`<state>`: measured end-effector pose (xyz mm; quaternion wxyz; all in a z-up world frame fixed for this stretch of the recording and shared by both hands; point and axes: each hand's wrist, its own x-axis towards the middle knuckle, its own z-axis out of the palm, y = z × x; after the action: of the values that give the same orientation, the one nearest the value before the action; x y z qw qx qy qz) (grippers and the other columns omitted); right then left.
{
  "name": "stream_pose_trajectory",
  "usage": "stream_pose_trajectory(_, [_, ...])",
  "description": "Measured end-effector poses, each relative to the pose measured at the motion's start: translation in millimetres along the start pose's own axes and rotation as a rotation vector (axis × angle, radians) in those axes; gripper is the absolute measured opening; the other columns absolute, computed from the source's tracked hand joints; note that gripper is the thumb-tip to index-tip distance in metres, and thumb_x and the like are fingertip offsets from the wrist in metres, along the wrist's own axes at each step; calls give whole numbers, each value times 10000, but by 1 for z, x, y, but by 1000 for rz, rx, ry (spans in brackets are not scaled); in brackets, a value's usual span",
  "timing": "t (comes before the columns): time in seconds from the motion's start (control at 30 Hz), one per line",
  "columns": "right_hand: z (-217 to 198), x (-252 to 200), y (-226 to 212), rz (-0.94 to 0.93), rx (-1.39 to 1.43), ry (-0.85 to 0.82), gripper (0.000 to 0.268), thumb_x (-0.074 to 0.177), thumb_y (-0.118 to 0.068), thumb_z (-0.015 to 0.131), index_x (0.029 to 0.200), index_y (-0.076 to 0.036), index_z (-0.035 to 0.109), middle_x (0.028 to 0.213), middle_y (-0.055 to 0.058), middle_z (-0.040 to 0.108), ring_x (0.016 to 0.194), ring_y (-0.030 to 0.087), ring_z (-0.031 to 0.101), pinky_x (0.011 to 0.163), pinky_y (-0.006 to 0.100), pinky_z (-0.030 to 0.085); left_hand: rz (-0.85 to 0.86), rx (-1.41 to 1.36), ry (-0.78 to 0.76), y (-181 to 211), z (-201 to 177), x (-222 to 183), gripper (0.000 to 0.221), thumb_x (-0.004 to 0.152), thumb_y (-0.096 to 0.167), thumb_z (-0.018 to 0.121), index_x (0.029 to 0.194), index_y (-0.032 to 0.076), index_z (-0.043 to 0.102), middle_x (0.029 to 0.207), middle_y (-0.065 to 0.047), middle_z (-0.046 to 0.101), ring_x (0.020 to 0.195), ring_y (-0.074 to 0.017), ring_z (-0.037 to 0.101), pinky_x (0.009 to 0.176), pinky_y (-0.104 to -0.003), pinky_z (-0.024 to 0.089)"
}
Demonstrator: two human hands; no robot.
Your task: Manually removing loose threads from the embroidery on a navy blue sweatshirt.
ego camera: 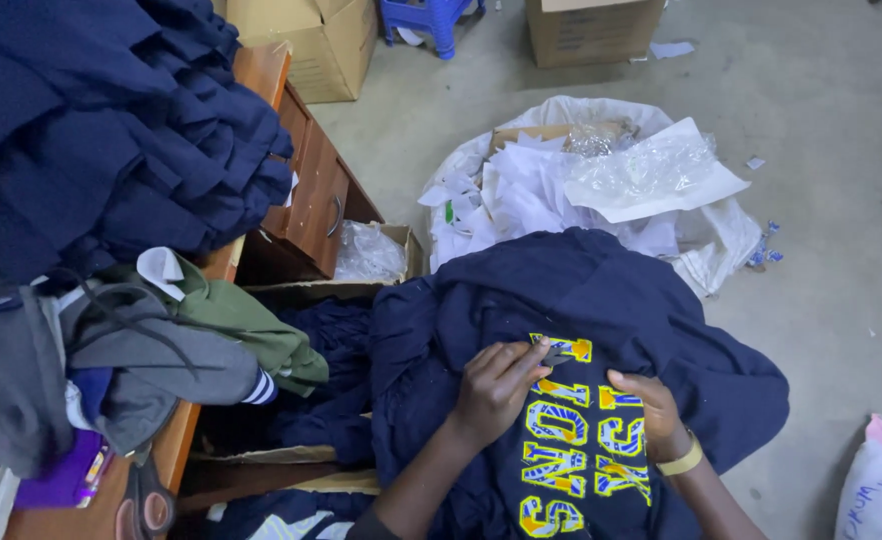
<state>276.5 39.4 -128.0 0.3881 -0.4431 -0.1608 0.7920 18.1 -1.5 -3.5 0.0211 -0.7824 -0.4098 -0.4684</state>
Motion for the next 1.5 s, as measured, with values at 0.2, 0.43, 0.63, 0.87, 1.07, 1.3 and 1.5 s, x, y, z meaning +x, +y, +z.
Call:
stream_pose_trajectory(0.2, [-17,17,16,-782,-429,-336,305,949,-23,685,1246,12,748,1162,247,803,1022,297,813,981,442,709,78,53,-22,1,1,2,367,1027,25,779,1372,8,657,1025,-106,705,810,-274,660,732,-404,532])
stream_pose_trajectory(0.43, [72,-54,-36,-10,63,35,427,1010,-185,586,1240,166,662,1151,358,717,994,524,700,929,639,574,-178,-38,-51,33,4,7,464,963,-4,798,1396,-14,634,1084,-157,664,917,-325,693,830,-434,576])
stream_pose_trajectory(0.63, [-57,35,31,-902,-772,-232,480,870,-78,777,1344,-30,719,1378,148,725,1220,198,714,1131,337,593,-171,31,-64,46,15,18,425,1007,42,764,1401,-34,621,1097,-150,674,926,-335,694,791,-440,571])
stream_pose_trajectory(0.87, [-63,38,32,-1056,-798,-338,492,875,-207,806,1335,-51,721,1406,123,717,1257,241,734,1112,339,599,-163,149,-128,57,12,34,255,1042,43,711,1283,-37,689,924,-84,652,796,-277,661,677,-403,531])
stream_pose_trajectory(1.07, [-37,17,9,-62,364,-749,720,1050,-339,789,1561,42,455,1544,315,534,1385,519,536,1149,685,377,-299,-163,-33,13,16,12,337,1000,80,746,1318,-17,690,1095,-171,687,996,-322,716,886,-412,568])
stream_pose_trajectory(1.3, [67,-78,-43,166,-222,-206,764,661,89,748,1417,133,640,1294,346,752,1106,516,720,1016,656,563,-240,-229,45,5,7,-8,335,999,63,751,1317,-21,686,1214,-191,734,1082,-333,736,976,-426,592])
stream_pose_trajectory(1.5, [-9,-22,-14,355,96,-71,577,956,-202,481,1455,84,533,1346,321,617,1182,515,592,1101,665,449,-99,-130,-12,20,-6,-40,528,927,-1,863,1404,88,654,1224,-118,742,987,-301,739,866,-422,557])
